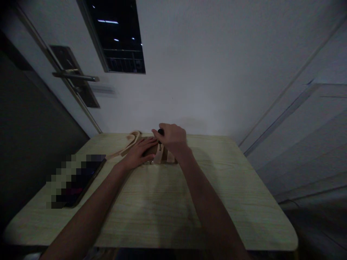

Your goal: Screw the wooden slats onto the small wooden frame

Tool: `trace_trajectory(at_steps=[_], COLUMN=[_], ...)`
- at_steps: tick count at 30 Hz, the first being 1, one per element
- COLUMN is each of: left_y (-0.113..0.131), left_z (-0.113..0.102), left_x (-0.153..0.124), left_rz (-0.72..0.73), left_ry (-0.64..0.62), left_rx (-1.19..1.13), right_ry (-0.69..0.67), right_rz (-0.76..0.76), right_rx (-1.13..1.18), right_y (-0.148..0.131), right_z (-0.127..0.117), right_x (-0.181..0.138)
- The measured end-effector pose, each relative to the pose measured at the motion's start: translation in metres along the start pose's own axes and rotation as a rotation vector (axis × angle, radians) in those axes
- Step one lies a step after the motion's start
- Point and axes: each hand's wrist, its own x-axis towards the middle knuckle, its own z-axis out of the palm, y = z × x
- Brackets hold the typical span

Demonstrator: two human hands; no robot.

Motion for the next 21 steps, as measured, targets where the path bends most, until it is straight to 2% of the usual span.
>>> trace_trajectory(at_steps=[4, 11, 15, 21], left_y=[-0.001, -0.001, -0.001, -0.002], left_z=[0.000, 0.000, 0.000, 0.001], left_x=[0.000, 0.000, 0.000, 0.000], left_rz=[0.005, 0.000, -0.008, -0.008], left_ry=[-0.003, -0.001, -0.004, 0.008], left_rx=[0.002, 0.000, 0.000, -0.009], right_ry=[-0.025, -0.208, -0.230, -0.144], right_rz=[-0.065, -0.226, -0.191, -0.109], right_rx=[0.025, 0.155, 0.083, -0.016], right_y=[0.000, 0.003, 0.004, 0.003], right_z=[0.003, -0.010, -0.015, -0.013], right_x=[0.000, -0.004, -0.005, 0.001])
